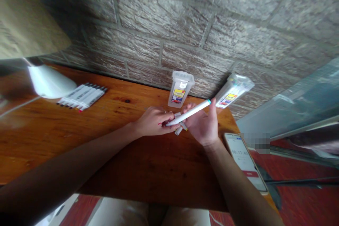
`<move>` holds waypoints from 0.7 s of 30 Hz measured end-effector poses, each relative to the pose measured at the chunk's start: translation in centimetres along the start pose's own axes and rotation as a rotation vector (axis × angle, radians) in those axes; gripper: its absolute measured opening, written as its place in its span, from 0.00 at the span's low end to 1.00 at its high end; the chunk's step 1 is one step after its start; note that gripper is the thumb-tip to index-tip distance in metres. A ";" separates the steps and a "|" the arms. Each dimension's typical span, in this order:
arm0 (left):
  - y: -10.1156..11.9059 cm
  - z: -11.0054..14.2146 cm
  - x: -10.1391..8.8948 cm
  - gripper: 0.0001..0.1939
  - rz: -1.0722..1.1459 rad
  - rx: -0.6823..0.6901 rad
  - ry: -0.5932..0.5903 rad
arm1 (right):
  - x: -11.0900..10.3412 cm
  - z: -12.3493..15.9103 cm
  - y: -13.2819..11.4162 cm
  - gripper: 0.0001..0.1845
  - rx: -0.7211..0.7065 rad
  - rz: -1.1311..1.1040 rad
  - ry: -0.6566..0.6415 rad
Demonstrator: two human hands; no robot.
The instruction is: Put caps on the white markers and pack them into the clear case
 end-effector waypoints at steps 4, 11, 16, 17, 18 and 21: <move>0.3 0.1 0.3 0.19 -0.036 0.029 0.016 | 0.6 0.1 0.4 0.38 0.013 -0.055 -0.007; 0.6 0.2 0.4 0.21 0.011 0.044 0.006 | 0.9 0.5 -0.1 0.34 -0.044 -0.097 -0.023; -0.2 0.1 -0.3 0.23 0.001 0.009 0.041 | -0.4 0.8 -2.0 0.33 -0.139 -0.121 0.016; -0.5 0.2 -0.5 0.23 -0.003 -0.007 0.052 | -0.7 0.8 -2.3 0.33 -0.146 -0.132 0.025; -0.8 0.2 -0.6 0.23 -0.003 -0.027 0.061 | -0.8 0.8 -2.5 0.32 -0.150 -0.144 0.031; -2.0 0.2 -0.7 0.24 -0.009 -0.092 0.057 | -1.1 0.7 -2.8 0.32 -0.157 -0.139 0.029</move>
Point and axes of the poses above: each hand's wrist, its own z-axis away from the middle knuckle, its own x-axis out of the palm, y = z × x, the point moved 9 cm from there along -z, towards the middle knuckle, and after that the axes turned 4 degrees about -y, right-handed, at the moved point
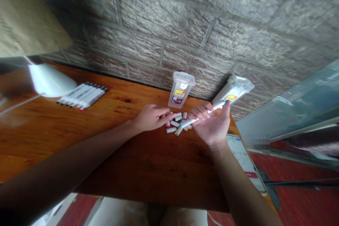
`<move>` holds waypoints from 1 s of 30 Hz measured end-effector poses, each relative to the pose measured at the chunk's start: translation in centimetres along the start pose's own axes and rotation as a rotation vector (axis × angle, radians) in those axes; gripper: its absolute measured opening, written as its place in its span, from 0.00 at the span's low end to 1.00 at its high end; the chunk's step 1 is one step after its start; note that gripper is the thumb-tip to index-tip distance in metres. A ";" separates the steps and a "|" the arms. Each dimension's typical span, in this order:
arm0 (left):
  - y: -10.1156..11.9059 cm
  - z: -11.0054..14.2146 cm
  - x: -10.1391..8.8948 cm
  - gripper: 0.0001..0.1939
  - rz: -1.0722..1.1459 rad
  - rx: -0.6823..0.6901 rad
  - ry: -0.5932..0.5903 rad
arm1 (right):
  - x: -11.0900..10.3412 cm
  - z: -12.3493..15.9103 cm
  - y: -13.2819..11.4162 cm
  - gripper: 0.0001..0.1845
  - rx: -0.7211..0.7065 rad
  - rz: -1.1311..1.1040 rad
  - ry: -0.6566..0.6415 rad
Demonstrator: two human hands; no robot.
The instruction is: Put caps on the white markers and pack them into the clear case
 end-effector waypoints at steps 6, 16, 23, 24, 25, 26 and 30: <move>-3.3 -0.1 0.7 0.28 -0.030 -0.174 -0.077 | 0.1 0.0 0.6 0.36 0.032 -0.005 -0.026; -4.6 0.1 3.0 0.32 -0.107 -0.248 -0.307 | 1.4 0.3 2.2 0.36 0.180 -0.360 -0.152; -4.7 0.1 3.1 0.33 -0.128 -0.266 -0.318 | 1.3 0.5 2.1 0.34 0.138 -0.381 -0.131; -4.7 0.1 3.1 0.33 -0.128 -0.268 -0.316 | 1.3 0.5 2.0 0.34 0.130 -0.379 -0.129; -4.7 0.1 3.1 0.32 -0.128 -0.268 -0.316 | 1.3 0.4 2.0 0.34 0.125 -0.376 -0.129; -4.7 0.1 3.2 0.32 -0.126 -0.269 -0.318 | 1.3 0.4 2.0 0.34 0.126 -0.373 -0.128; -4.8 0.1 3.3 0.32 -0.122 -0.262 -0.321 | 1.7 0.4 2.3 0.34 0.150 -0.353 -0.140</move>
Point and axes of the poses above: each hand's wrist, its own z-axis away from the middle knuckle, its own x-axis out of the palm, y = z × x, the point moved 9 cm from there along -z, towards the middle knuckle, and after that the axes turned 4 degrees about -y, right-handed, at the moved point
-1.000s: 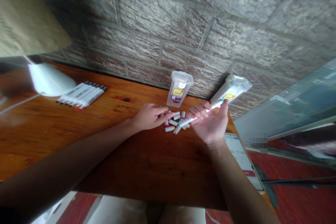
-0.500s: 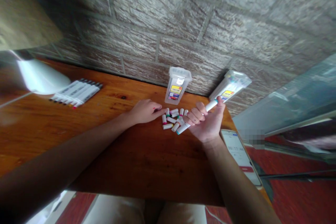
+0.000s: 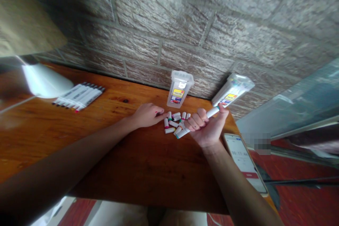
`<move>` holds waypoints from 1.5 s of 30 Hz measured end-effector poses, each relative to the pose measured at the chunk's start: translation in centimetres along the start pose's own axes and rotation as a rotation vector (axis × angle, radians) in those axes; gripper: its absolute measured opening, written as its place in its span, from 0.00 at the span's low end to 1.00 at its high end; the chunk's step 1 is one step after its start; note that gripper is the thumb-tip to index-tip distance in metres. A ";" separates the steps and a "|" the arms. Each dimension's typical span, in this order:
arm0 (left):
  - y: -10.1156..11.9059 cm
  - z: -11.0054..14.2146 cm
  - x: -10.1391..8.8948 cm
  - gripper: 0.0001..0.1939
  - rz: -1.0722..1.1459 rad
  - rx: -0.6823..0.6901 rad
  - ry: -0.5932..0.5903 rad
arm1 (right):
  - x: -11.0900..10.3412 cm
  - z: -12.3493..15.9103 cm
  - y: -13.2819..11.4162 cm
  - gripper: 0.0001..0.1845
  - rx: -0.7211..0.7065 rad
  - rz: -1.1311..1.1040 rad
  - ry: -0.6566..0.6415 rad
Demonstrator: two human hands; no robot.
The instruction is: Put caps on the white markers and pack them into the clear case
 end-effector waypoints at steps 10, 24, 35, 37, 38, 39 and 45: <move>0.0 0.0 0.1 0.30 0.013 -0.001 0.001 | -0.8 -0.3 0.8 0.35 0.034 0.055 0.039; -0.1 0.0 0.0 0.30 0.002 0.008 0.023 | -0.2 -0.4 1.8 0.34 0.105 0.035 0.027; 0.0 0.1 -0.1 0.29 0.022 0.027 0.030 | -0.3 -0.4 1.5 0.13 0.047 0.072 0.089; 0.0 0.1 -0.2 0.29 0.028 0.027 0.037 | -0.2 -0.4 1.6 0.10 0.052 0.083 0.095; 0.0 0.1 -0.2 0.29 0.027 0.028 0.038 | -0.3 -0.4 1.6 0.09 0.048 0.092 0.098; 0.0 0.1 -0.2 0.29 0.024 0.029 0.037 | -0.3 -0.4 1.5 0.09 0.037 0.102 0.103; 0.1 0.1 -0.1 0.30 0.016 0.021 0.027 | -0.3 -0.4 0.7 0.10 -0.042 0.122 0.120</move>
Point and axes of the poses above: each hand's wrist, its own z-axis away from the middle knuckle, its own x-axis out of the palm, y = z × x, the point moved 9 cm from there along -z, towards the middle knuckle, and after that the axes turned 4 degrees about -y, right-handed, at the moved point
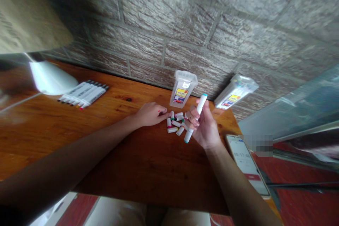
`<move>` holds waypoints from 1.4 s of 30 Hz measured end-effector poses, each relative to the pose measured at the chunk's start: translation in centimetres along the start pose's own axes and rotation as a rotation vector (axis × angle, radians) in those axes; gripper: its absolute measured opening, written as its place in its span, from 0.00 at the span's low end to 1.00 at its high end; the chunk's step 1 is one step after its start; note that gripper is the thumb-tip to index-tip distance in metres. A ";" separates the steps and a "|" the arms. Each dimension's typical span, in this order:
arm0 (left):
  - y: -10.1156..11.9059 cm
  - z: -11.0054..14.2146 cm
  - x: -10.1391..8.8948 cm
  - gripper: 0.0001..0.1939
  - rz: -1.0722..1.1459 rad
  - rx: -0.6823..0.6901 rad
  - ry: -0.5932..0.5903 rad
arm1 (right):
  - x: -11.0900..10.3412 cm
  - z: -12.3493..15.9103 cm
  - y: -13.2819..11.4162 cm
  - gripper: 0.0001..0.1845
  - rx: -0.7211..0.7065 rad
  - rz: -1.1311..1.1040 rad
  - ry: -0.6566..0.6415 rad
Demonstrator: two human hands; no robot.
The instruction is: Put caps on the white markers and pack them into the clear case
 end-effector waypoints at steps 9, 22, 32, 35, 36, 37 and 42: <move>-0.1 0.0 0.1 0.29 0.021 -0.017 -0.013 | -0.1 -0.1 0.3 0.14 0.009 0.021 0.010; -0.3 0.0 0.0 0.29 -0.007 -0.002 0.009 | 0.6 0.3 0.9 0.12 0.117 0.031 -0.002; -0.2 0.0 0.1 0.30 -0.025 0.003 0.008 | 0.5 0.3 1.0 0.14 0.124 0.058 -0.002; -0.3 0.0 0.1 0.30 -0.038 -0.003 0.012 | 0.9 0.5 1.3 0.26 0.190 -0.020 -0.029; -0.3 0.0 0.1 0.30 -0.040 -0.007 0.014 | 1.0 0.5 1.5 0.30 0.212 -0.049 -0.042; -0.3 0.0 0.1 0.29 -0.039 -0.011 0.015 | 1.1 0.6 1.7 0.32 0.232 -0.077 -0.052; -0.3 0.1 0.0 0.29 -0.012 -0.018 0.008 | 1.0 0.9 2.7 0.34 0.297 -0.143 -0.056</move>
Point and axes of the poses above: each hand's wrist, its own z-axis away from the middle knuckle, its own x-axis out of the palm, y = z × x, the point moved 9 cm from there along -z, towards the middle knuckle, and after that the axes turned 4 degrees about -y, right-handed, at the moved point
